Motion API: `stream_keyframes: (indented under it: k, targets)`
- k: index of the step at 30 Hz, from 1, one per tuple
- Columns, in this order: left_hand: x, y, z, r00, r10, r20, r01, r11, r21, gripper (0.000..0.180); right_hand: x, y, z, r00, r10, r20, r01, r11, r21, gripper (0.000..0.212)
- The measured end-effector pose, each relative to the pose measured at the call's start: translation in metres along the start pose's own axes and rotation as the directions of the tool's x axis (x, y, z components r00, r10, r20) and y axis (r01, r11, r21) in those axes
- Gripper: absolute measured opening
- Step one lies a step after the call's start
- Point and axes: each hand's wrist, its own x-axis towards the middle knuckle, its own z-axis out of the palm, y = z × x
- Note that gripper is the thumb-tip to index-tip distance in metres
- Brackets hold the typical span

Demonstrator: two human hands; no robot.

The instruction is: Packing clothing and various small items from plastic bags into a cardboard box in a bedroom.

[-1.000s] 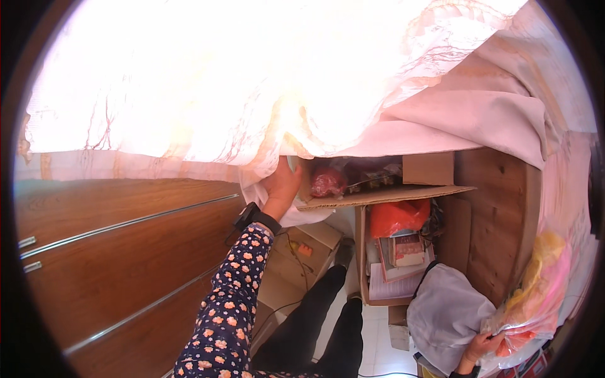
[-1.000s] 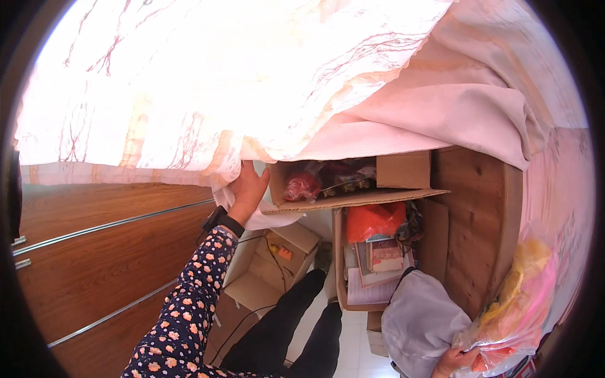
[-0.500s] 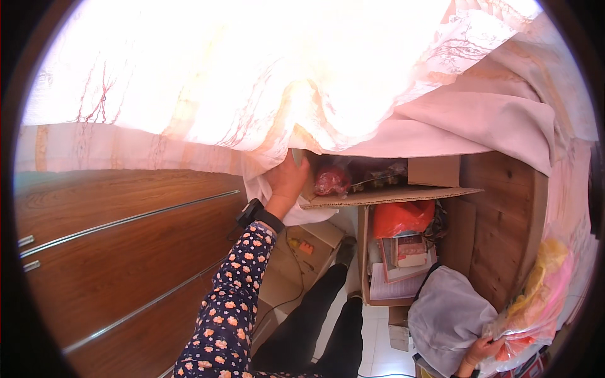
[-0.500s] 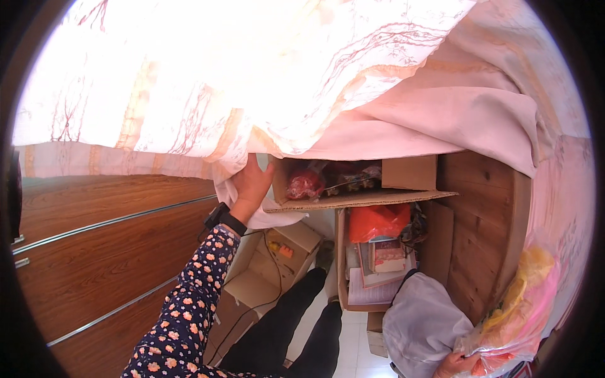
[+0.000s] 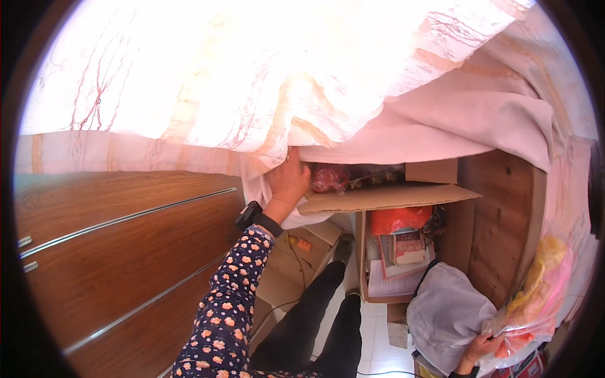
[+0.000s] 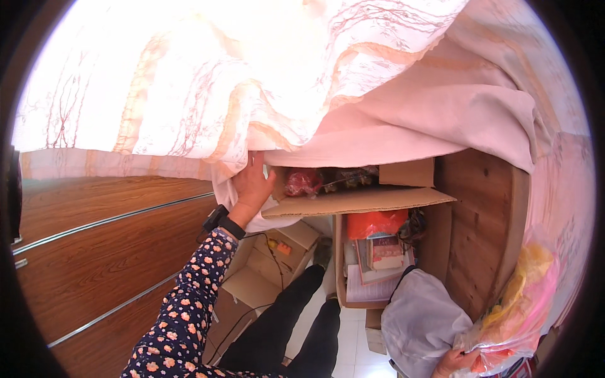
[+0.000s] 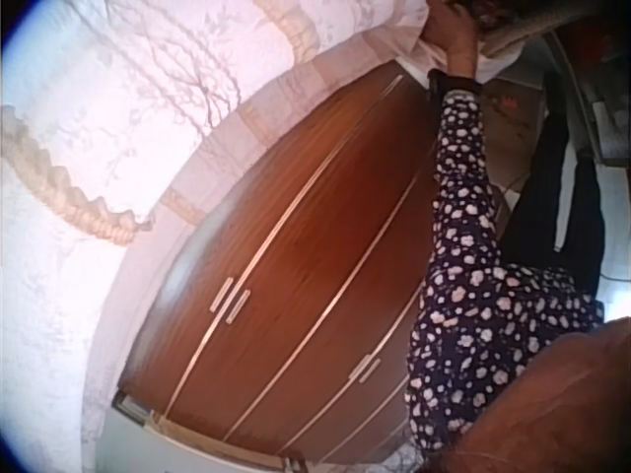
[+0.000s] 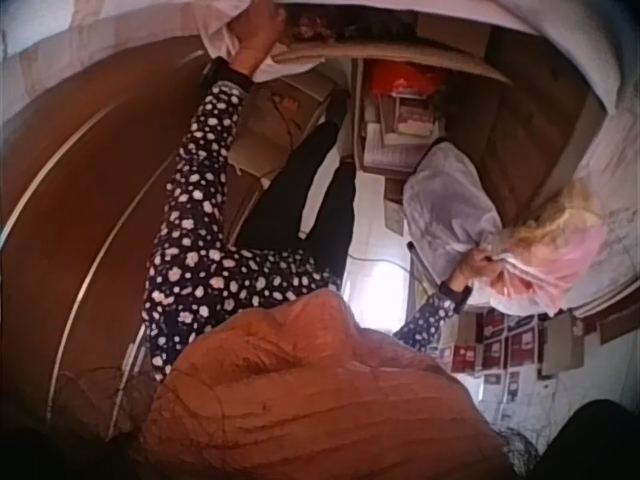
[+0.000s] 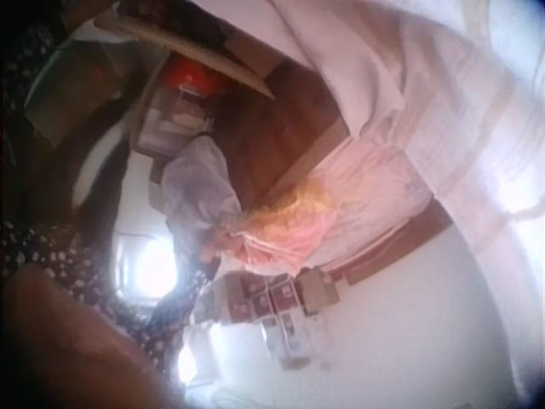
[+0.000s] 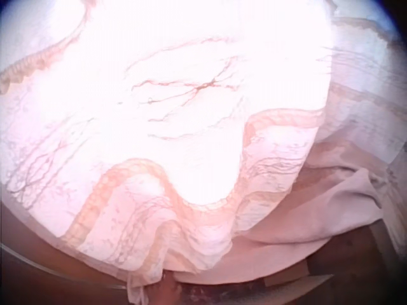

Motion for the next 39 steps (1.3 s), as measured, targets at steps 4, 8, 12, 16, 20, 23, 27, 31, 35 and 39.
stream_keyframes:
  k: [4, 8, 12, 16, 20, 23, 27, 31, 35, 39]
  targets:
    - [0.003, 0.002, 0.001, 1.0, -0.029, 0.005, 0.029, 0.998, -0.058, 0.049, 0.002, 0.002, -0.004, 1.0, 0.017, -0.008, -0.017, 1.0, -0.005, 0.044]
    - [0.006, 0.002, -0.004, 0.991, -0.029, 0.128, 0.035, 0.999, -0.041, 0.032, 0.002, 0.006, -0.003, 1.0, 0.007, 0.018, -0.007, 1.0, 0.014, 0.044]
    - [0.009, 0.002, -0.006, 0.988, -0.033, 0.148, 0.032, 0.999, 0.012, 0.028, 0.002, 0.009, 0.003, 1.0, -0.026, -0.005, 0.026, 1.0, 0.013, 0.044]
    - [0.014, -0.008, -0.006, 0.988, -0.084, 0.126, 0.076, 0.995, 0.066, 0.043, 0.002, 0.015, 0.006, 1.0, -0.031, -0.003, 0.031, 0.999, 0.01, 0.044]
    - [0.022, -0.008, -0.009, 0.986, -0.131, -0.1, 0.131, 0.991, -0.002, 0.066, 0.004, 0.02, 0.009, 0.999, -0.034, 0.025, 0.033, 0.998, 0.047, 0.048]
    - [0.027, -0.008, -0.012, 0.977, -0.201, -0.066, 0.198, 0.978, -0.06, 0.071, 0.006, 0.021, 0.01, 0.999, -0.029, 0.034, 0.027, 0.998, 0.059, 0.046]
    - [0.027, -0.001, -0.017, 0.96, -0.278, -0.039, 0.277, 0.96, -0.039, 0.068, 0.004, 0.027, 0.011, 0.999, -0.035, 0.03, 0.034, 0.998, 0.049, 0.046]
    - [0.028, -0.003, -0.019, 0.952, -0.306, 0.0, 0.305, 0.951, -0.053, 0.066, 0.008, 0.018, 0.009, 0.999, -0.027, 0.041, 0.025, 0.999, 0.048, 0.046]
    - [0.031, -0.006, -0.016, 0.953, -0.301, -0.023, 0.3, 0.953, -0.041, 0.066, 0.009, 0.017, 0.007, 0.999, -0.025, 0.045, 0.022, 0.998, 0.067, 0.045]
    - [0.035, -0.009, -0.01, 0.945, -0.325, 0.026, 0.325, 0.946, 0.0, 0.068, 0.011, 0.015, 0.003, 0.998, -0.016, 0.058, 0.012, 0.997, 0.082, 0.044]
